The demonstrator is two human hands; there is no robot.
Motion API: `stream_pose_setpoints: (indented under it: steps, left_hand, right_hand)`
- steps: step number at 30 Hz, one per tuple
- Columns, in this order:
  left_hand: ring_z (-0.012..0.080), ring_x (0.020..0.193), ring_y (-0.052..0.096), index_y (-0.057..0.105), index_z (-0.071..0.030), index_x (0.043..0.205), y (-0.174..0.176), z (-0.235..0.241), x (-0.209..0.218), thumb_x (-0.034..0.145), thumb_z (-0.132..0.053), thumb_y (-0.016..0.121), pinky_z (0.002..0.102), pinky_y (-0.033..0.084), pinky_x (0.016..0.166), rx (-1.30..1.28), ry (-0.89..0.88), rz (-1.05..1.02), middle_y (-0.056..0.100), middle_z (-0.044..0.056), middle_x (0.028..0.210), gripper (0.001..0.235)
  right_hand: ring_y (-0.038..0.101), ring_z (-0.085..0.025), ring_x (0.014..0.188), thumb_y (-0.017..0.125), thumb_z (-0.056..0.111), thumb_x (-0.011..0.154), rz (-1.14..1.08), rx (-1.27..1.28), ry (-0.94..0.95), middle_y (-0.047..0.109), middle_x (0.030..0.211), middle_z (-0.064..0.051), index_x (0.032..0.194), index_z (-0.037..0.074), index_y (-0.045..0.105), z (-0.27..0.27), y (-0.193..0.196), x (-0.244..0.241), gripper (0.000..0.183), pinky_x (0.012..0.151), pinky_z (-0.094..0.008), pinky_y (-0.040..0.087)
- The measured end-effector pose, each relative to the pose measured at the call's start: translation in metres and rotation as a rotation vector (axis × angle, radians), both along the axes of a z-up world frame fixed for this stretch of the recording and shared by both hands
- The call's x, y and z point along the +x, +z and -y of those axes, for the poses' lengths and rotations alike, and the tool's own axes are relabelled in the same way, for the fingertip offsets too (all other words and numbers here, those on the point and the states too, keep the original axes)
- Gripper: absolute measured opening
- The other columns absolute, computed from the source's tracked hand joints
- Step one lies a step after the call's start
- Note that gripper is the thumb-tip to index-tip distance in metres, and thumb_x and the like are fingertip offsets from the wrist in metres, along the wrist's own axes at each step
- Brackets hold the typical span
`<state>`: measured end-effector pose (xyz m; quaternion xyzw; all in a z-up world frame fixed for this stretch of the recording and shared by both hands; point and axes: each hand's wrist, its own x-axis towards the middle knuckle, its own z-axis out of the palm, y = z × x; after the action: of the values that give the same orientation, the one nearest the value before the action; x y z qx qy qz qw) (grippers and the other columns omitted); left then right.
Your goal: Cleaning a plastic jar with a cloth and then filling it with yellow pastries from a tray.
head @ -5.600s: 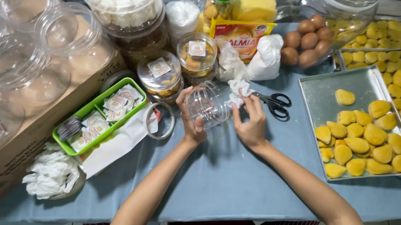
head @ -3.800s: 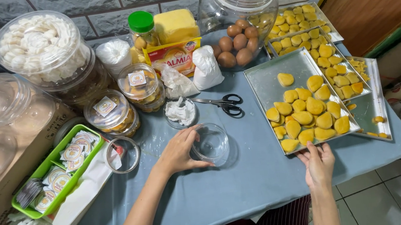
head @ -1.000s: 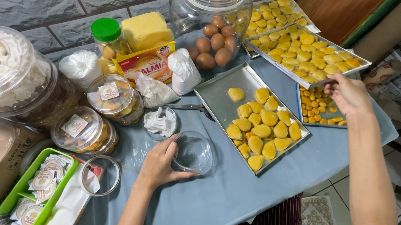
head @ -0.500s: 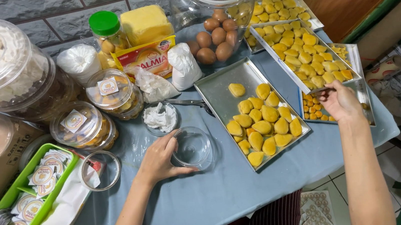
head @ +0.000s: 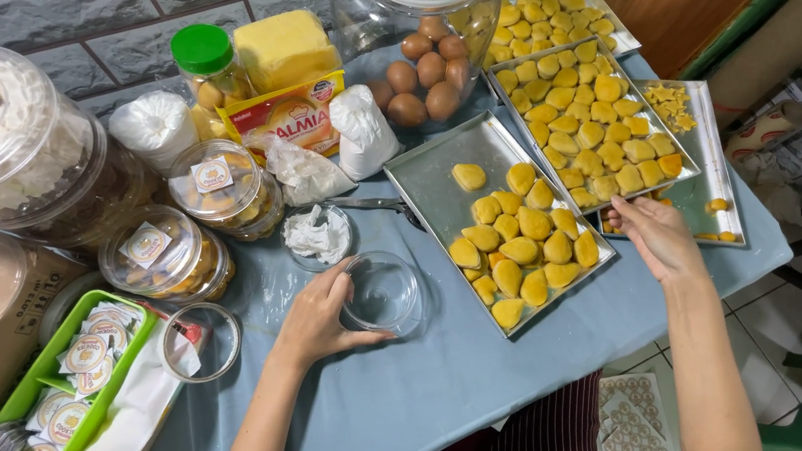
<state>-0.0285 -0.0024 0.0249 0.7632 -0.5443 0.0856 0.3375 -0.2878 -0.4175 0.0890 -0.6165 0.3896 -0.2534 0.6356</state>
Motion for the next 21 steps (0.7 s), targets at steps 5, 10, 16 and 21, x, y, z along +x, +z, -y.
stream_pose_setpoints:
  steps: [5,10,16,21]
  left_hand:
    - [0.0306,0.102,0.072,0.047,-0.014,0.088,-0.015,0.001,0.003,0.063,-0.071,0.084,0.037,0.059,0.084,-0.013,-0.017,0.007,0.065,0.015,0.134,0.073]
    - [0.0306,0.111,0.069,0.049,-0.013,0.106,0.013,0.002,-0.004,0.068,-0.072,0.079,0.037,0.059,0.089,-0.039,-0.033,0.05,0.057,0.014,0.146,0.076]
    - [0.0303,0.125,0.062,0.042,-0.016,0.137,0.006,0.004,-0.003,0.071,-0.062,0.08,0.041,0.054,0.103,-0.134,-0.082,0.069,0.051,0.014,0.152,0.09]
    - [0.0274,0.128,0.062,0.046,-0.005,0.143,0.016,0.007,-0.01,0.066,-0.061,0.086,0.039,0.052,0.109,-0.24,-0.097,0.006,0.059,0.015,0.144,0.103]
  right_hand:
    - [0.067,-0.028,0.107,0.075,0.026,0.1,-0.329,-0.385,0.05,0.066,0.118,-0.023,0.136,-0.006,0.049,-0.03,0.019,-0.006,0.054,0.097,-0.037,0.052]
    - [0.072,-0.025,0.104,0.07,0.03,0.102,-0.43,-0.944,0.345,0.078,0.107,-0.007,0.116,0.016,0.08,-0.084,0.037,0.026,0.022,0.088,-0.034,0.058]
    - [0.063,-0.028,0.121,0.062,0.021,0.101,-0.414,-1.183,0.72,0.069,0.126,-0.009,0.137,0.012,0.064,-0.126,0.023,0.071,0.037,0.101,-0.04,0.053]
    - [0.062,-0.04,0.114,0.066,0.019,0.098,-0.604,-1.092,0.636,0.054,0.119,-0.017,0.136,0.002,0.057,-0.129,0.003,0.083,0.043,0.096,-0.048,0.057]
